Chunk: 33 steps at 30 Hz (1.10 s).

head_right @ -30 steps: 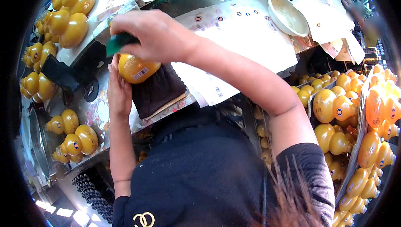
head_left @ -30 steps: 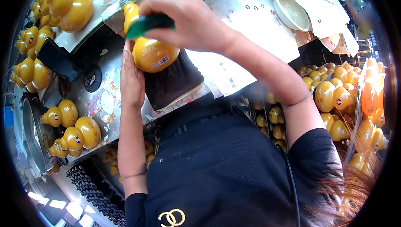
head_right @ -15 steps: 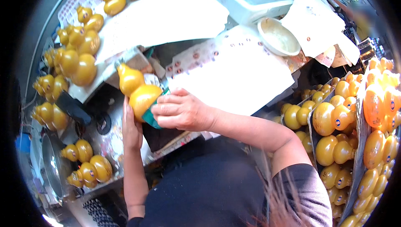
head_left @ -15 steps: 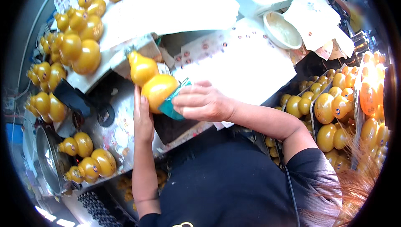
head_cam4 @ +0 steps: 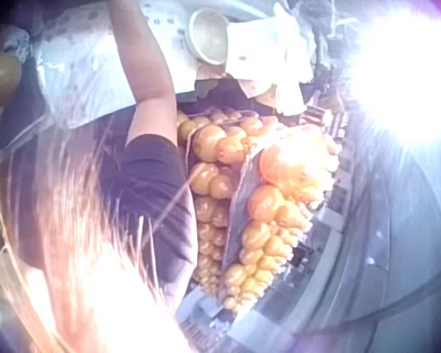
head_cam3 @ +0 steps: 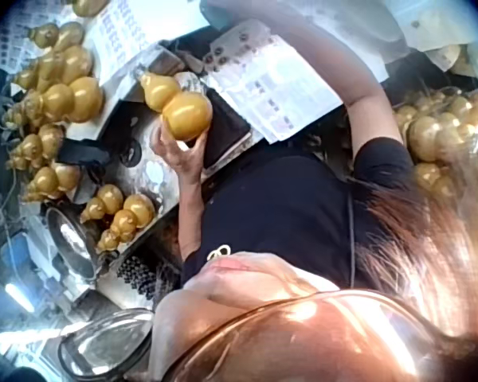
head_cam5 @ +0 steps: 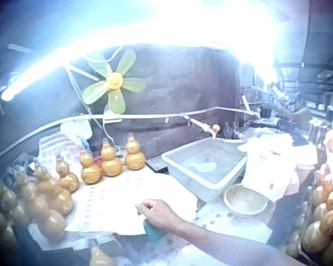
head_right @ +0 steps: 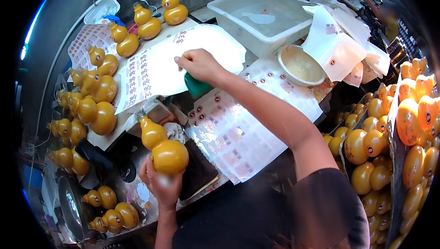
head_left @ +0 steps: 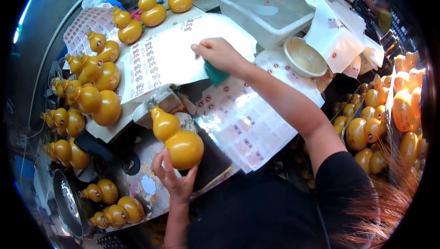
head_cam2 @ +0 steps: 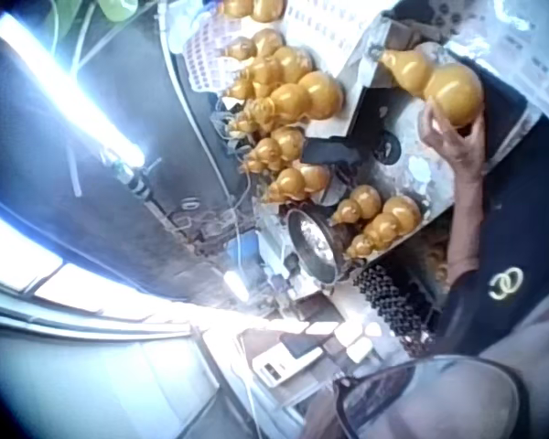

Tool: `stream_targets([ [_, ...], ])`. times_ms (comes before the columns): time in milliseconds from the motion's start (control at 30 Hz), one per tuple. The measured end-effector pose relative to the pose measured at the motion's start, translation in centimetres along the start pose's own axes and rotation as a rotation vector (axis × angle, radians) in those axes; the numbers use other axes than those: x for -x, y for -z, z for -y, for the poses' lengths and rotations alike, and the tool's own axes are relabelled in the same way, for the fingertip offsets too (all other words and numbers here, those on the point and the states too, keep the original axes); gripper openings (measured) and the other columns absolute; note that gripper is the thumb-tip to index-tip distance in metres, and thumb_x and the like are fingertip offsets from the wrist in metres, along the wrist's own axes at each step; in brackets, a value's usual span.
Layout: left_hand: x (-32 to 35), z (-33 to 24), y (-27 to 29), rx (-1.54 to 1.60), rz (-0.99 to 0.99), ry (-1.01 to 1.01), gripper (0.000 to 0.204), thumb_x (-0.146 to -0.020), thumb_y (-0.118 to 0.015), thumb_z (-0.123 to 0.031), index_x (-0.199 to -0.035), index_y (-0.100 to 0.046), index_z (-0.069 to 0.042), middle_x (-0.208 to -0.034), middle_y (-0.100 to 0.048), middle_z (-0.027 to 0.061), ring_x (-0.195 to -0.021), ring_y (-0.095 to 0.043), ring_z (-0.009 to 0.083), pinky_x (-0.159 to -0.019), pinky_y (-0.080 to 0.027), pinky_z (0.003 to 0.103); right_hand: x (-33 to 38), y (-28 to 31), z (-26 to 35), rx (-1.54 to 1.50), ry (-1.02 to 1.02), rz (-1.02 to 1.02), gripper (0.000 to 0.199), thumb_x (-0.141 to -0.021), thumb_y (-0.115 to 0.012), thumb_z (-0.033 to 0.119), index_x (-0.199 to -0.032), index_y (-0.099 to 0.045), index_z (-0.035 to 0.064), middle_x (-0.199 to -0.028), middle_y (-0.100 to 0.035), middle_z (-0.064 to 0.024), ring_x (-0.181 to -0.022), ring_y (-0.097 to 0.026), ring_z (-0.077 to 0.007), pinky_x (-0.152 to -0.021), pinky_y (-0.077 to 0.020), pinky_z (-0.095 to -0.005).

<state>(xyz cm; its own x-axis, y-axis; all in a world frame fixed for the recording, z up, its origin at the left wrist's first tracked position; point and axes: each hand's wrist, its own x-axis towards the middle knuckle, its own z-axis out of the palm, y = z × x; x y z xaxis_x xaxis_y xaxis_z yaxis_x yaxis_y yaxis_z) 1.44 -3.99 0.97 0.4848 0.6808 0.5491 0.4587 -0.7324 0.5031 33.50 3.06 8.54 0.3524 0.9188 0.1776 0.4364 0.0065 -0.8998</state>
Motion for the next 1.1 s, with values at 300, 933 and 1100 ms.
stream_targets([
  [300, -0.1, 1.6, -2.6, 0.102, 0.021, 0.027, 0.092, -0.065, -0.081, -0.011, -0.143, -0.032, -0.005, -0.141, -0.030, 0.0213, -0.131, -0.033, 0.0392, -0.109, -0.027, 0.046, -13.7, -2.7, -2.5, 0.895, -0.234, 0.107, 0.029, -0.086, -0.053, 0.014, -0.110, -0.069, 0.0077, -0.113, -0.067, -0.0107, -0.103, -0.064, -0.0261, -0.085, -0.0505, -0.0357],
  [933, -0.5, 1.7, -3.1, 0.186, -0.009, 0.048, 0.090, -0.065, -0.081, -0.008, -0.142, -0.035, -0.008, -0.141, -0.032, 0.0182, -0.131, -0.033, 0.0364, -0.110, -0.026, 0.044, 6.9, -3.7, -3.6, -0.785, -0.565, -0.051, 0.048, -0.082, -0.070, 0.047, -0.093, -0.051, 0.0047, -0.060, -0.048, 0.0021, -0.044, -0.043, -0.0078, -0.038, -0.0318, -0.0222],
  [1100, -0.3, 1.2, -2.6, 0.181, 0.013, 0.084, 0.094, -0.064, -0.082, -0.005, -0.143, -0.032, -0.008, -0.140, -0.030, 0.0168, -0.129, -0.035, 0.0368, -0.108, -0.031, 0.043, 6.8, -6.1, -4.8, -0.924, -0.539, -0.227, 0.024, -0.081, -0.074, 0.025, -0.083, -0.057, 0.0073, -0.062, -0.050, 0.0027, -0.043, -0.042, -0.0073, -0.039, -0.0313, -0.0206],
])
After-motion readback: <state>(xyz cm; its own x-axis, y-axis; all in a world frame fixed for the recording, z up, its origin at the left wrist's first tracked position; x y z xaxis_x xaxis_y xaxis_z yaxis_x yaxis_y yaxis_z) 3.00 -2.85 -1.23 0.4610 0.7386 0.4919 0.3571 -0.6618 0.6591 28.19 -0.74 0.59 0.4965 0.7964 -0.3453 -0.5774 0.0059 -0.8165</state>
